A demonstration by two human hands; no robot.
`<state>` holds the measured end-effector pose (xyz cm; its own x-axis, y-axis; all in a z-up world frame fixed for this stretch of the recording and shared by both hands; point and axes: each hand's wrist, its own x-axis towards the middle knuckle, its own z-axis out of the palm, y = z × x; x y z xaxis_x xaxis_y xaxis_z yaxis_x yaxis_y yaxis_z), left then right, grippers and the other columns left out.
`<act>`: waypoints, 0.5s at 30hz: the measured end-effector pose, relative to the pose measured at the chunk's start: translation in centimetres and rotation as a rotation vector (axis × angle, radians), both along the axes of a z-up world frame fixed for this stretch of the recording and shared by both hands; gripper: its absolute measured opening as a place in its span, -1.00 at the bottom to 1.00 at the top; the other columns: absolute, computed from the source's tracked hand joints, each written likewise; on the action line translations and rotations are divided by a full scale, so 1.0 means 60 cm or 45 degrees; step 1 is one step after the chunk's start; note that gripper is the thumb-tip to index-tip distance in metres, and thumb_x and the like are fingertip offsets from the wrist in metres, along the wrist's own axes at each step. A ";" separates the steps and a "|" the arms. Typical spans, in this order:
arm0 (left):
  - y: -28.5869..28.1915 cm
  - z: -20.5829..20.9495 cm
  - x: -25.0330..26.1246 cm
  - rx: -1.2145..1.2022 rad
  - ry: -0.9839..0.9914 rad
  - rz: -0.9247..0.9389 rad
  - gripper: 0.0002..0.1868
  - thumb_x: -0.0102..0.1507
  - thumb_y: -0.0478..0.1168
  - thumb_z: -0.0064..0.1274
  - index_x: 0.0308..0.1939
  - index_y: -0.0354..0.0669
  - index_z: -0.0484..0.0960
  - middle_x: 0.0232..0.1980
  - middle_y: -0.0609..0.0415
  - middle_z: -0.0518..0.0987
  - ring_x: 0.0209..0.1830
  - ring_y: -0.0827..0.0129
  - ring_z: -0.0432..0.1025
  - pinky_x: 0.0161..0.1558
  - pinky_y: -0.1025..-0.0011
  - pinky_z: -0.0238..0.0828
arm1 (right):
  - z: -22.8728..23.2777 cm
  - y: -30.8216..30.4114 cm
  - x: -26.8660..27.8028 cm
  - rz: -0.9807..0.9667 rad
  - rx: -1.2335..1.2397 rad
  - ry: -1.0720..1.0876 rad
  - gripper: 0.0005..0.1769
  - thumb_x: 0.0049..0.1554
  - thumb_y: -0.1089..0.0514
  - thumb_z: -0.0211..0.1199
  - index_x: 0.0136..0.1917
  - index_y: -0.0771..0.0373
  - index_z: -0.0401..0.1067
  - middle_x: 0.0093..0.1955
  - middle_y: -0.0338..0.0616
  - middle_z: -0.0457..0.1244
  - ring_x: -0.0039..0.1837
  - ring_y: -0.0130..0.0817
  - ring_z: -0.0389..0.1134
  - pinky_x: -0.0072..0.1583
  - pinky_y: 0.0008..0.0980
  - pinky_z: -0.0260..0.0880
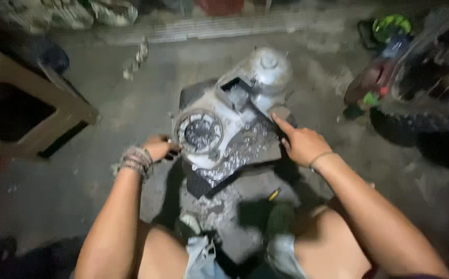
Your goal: The person scrapes and brushes residue from a metal engine casing using a screwdriver and a wire brush while holding the part over a small block.
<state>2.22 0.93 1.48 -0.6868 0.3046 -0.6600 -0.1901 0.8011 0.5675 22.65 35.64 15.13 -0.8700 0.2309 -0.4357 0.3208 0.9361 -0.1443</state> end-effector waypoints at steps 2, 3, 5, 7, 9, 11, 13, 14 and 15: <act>0.019 0.015 -0.007 0.097 0.024 0.095 -0.27 0.20 -0.02 0.27 0.29 -0.48 0.46 -0.04 -0.29 0.70 -0.07 0.02 0.65 -0.10 0.15 0.60 | -0.017 0.034 -0.009 -0.067 -0.060 0.078 -0.30 0.29 -0.05 -0.08 0.67 -0.20 -0.06 0.24 0.23 0.37 0.28 0.29 0.39 0.26 0.27 0.38; 0.018 0.017 0.001 0.183 0.026 0.192 -0.28 0.19 -0.06 0.29 0.26 -0.55 0.48 -0.07 -0.36 0.68 -0.12 -0.03 0.65 -0.14 0.11 0.62 | -0.033 0.044 -0.008 -0.134 -0.130 0.131 -0.32 0.31 -0.09 -0.11 0.67 -0.15 -0.05 0.22 0.28 0.37 0.26 0.32 0.39 0.22 0.32 0.38; 0.016 0.009 -0.001 0.136 0.048 0.128 -0.30 0.23 -0.05 0.25 0.26 -0.56 0.45 -0.09 -0.34 0.69 -0.16 0.01 0.66 -0.18 0.13 0.63 | -0.030 0.033 -0.012 -0.129 -0.089 0.165 -0.34 0.29 -0.06 -0.10 0.64 -0.11 0.05 0.20 0.25 0.38 0.23 0.30 0.41 0.19 0.27 0.41; 0.020 0.009 -0.007 0.095 0.070 0.062 -0.30 0.27 -0.04 0.21 0.27 -0.57 0.42 -0.11 -0.32 0.70 -0.21 0.04 0.67 -0.23 0.15 0.64 | -0.024 0.018 -0.023 -0.126 -0.041 0.202 -0.36 0.27 -0.04 -0.09 0.62 -0.07 0.14 0.18 0.22 0.39 0.20 0.29 0.44 0.17 0.22 0.44; 0.014 0.013 -0.003 0.108 0.036 0.033 -0.27 0.32 -0.05 0.12 0.31 -0.65 0.31 -0.02 -0.47 0.65 -0.10 -0.08 0.64 -0.14 0.14 0.58 | -0.025 -0.016 -0.031 -0.026 0.080 0.219 -0.37 0.24 -0.02 -0.04 0.57 -0.27 0.20 0.18 0.15 0.38 0.17 0.27 0.46 0.17 0.18 0.47; 0.018 0.016 0.009 0.090 0.067 0.045 -0.24 0.30 -0.02 0.14 0.33 -0.63 0.31 -0.05 -0.45 0.66 -0.15 -0.05 0.65 -0.20 0.15 0.61 | -0.065 -0.021 -0.066 0.002 0.136 0.238 -0.34 0.24 0.01 -0.06 0.60 -0.33 0.15 0.16 0.13 0.38 0.15 0.26 0.46 0.15 0.17 0.48; 0.018 -0.016 0.008 0.081 0.093 0.055 -0.21 0.29 0.02 0.16 0.35 -0.60 0.32 -0.07 -0.42 0.66 -0.19 -0.03 0.66 -0.26 0.17 0.64 | -0.082 -0.028 -0.076 0.028 0.202 0.252 -0.30 0.24 0.05 -0.08 0.62 -0.39 0.09 0.14 0.12 0.37 0.13 0.24 0.47 0.12 0.15 0.49; 0.010 -0.045 -0.005 0.096 0.100 0.058 -0.21 0.33 0.01 0.11 0.39 -0.63 0.28 0.02 -0.49 0.61 -0.08 -0.09 0.61 -0.15 0.12 0.60 | -0.079 -0.035 -0.078 0.027 0.190 0.239 -0.30 0.23 0.05 -0.07 0.62 -0.36 0.10 0.12 0.15 0.36 0.12 0.26 0.47 0.12 0.16 0.49; 0.001 -0.075 -0.020 0.111 0.108 0.061 -0.20 0.36 -0.01 0.06 0.44 -0.65 0.24 0.11 -0.57 0.56 0.04 -0.15 0.57 -0.04 0.07 0.56 | -0.076 -0.043 -0.082 0.026 0.178 0.226 -0.31 0.23 0.05 -0.06 0.62 -0.34 0.11 0.10 0.17 0.34 0.12 0.28 0.47 0.11 0.17 0.49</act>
